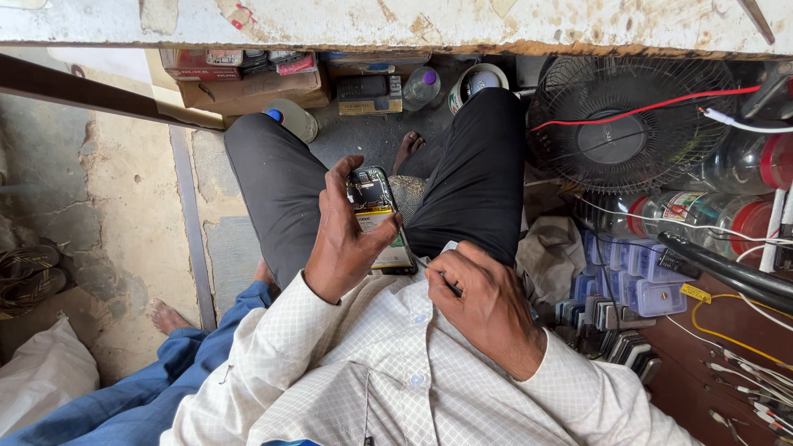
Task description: The person repairs a disassembled smartphone by applying liquid from a bottle to the battery area and using a metal tool to pry and separate internal components. The person handles the phone, a bottle, and a prying tool throughout the process.
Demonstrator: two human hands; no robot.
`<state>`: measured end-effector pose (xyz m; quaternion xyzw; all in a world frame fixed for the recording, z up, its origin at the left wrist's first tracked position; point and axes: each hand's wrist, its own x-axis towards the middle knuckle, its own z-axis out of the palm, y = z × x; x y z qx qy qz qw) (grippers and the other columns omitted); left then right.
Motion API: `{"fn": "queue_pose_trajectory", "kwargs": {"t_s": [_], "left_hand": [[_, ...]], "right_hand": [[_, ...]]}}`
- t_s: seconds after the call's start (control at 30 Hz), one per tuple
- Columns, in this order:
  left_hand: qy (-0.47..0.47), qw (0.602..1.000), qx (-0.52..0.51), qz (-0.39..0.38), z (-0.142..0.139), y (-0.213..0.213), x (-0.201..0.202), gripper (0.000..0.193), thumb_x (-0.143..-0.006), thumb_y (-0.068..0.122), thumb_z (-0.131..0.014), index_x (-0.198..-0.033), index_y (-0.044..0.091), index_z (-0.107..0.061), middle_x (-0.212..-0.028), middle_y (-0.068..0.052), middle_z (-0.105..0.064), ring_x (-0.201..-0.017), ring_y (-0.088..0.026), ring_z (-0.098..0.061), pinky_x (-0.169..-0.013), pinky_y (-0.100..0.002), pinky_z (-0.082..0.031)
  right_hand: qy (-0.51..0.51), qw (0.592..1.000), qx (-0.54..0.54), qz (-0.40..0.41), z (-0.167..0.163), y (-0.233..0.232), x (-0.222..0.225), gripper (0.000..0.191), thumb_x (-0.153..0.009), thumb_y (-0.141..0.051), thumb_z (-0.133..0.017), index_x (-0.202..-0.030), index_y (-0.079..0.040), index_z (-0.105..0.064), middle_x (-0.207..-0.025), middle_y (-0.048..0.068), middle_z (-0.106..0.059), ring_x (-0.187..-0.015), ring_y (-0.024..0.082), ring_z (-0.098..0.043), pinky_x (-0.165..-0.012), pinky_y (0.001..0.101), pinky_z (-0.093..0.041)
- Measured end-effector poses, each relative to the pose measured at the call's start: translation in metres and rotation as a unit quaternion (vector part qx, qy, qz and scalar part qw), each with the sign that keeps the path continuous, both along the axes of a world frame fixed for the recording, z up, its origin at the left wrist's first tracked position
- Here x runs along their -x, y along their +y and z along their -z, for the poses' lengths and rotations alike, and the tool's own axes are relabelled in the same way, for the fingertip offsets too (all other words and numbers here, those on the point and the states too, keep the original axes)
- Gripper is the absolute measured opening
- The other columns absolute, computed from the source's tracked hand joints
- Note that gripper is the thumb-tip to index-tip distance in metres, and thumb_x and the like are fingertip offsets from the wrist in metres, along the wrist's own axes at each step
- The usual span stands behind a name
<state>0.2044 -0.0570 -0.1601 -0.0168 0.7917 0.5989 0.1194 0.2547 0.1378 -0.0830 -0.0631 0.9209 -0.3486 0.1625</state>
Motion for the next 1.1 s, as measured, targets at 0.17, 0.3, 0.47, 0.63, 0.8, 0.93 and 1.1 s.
{"fn": "queue_pose_trajectory", "kwargs": {"t_s": [0.17,0.3,0.47,0.63,0.8,0.93,1.1], "left_hand": [[0.020,1.000,0.004,0.006,0.000,0.000,-0.001,0.087,-0.081,0.015,-0.080,-0.150,-0.001,-0.029,-0.134,-0.026,-0.048,-0.122,-0.035,-0.052,-0.104,-0.044,-0.047],[0.005,1.000,-0.001,0.003,-0.002,0.001,-0.002,0.087,-0.079,0.014,-0.079,-0.150,0.000,-0.030,-0.133,-0.026,-0.049,-0.121,-0.034,-0.052,-0.104,-0.044,-0.048],[0.032,0.999,0.007,0.006,-0.002,0.002,-0.002,0.086,-0.080,0.014,-0.079,-0.149,-0.001,-0.030,-0.138,-0.026,-0.047,-0.123,-0.035,-0.051,-0.106,-0.044,-0.046],[0.013,1.000,0.004,0.010,-0.004,0.001,-0.003,0.087,-0.081,0.016,-0.078,-0.150,-0.002,-0.028,-0.135,-0.026,-0.046,-0.123,-0.035,-0.050,-0.106,-0.044,-0.046],[0.036,0.999,0.013,0.012,-0.005,0.003,-0.004,0.084,-0.082,0.015,-0.078,-0.149,-0.002,-0.031,-0.136,-0.024,-0.048,-0.123,-0.034,-0.050,-0.106,-0.044,-0.044],[0.024,1.000,0.005,0.007,-0.003,0.003,-0.006,0.083,-0.081,0.015,-0.079,-0.147,-0.002,-0.032,-0.133,-0.024,-0.047,-0.122,-0.033,-0.051,-0.106,-0.043,-0.045],[0.065,0.998,0.021,0.010,0.001,0.007,-0.011,0.080,-0.084,0.011,-0.081,-0.146,-0.002,-0.032,-0.134,-0.024,-0.048,-0.123,-0.034,-0.050,-0.107,-0.043,-0.044]], "right_hand": [[-0.011,1.000,0.008,-0.007,0.000,-0.001,-0.001,0.010,-0.087,-0.010,-0.072,-0.086,-0.001,-0.069,-0.069,0.005,-0.056,-0.050,0.014,-0.056,-0.046,0.0322,-0.046],[0.011,1.000,0.002,0.001,0.003,-0.002,-0.001,0.008,-0.085,-0.008,-0.072,-0.084,-0.001,-0.068,-0.069,0.006,-0.055,-0.052,0.014,-0.056,-0.047,0.0319,-0.046],[-0.013,1.000,0.005,0.011,0.004,0.001,-0.001,0.010,-0.086,-0.009,-0.072,-0.084,-0.001,-0.067,-0.070,0.005,-0.055,-0.052,0.013,-0.056,-0.045,0.0310,-0.047],[-0.020,1.000,-0.003,0.002,0.005,0.001,0.000,0.012,-0.087,-0.010,-0.073,-0.081,-0.002,-0.067,-0.063,0.004,-0.052,-0.053,0.015,-0.052,-0.047,0.0332,-0.044],[0.004,1.000,0.000,-0.019,0.002,0.001,0.005,0.011,-0.083,-0.007,-0.073,-0.078,-0.001,-0.065,-0.065,0.008,-0.053,-0.053,0.021,-0.054,-0.050,0.0383,-0.043],[0.001,0.999,-0.006,-0.052,0.002,0.006,0.016,0.013,-0.082,-0.007,-0.072,-0.076,-0.001,-0.062,-0.067,0.011,-0.055,-0.059,0.027,-0.059,-0.053,0.0425,-0.046],[-0.052,0.992,-0.064,-0.100,0.007,0.006,0.024,0.013,-0.081,-0.011,-0.070,-0.074,-0.003,-0.064,-0.071,0.011,-0.061,-0.064,0.031,-0.064,-0.059,0.0465,-0.050]]}}
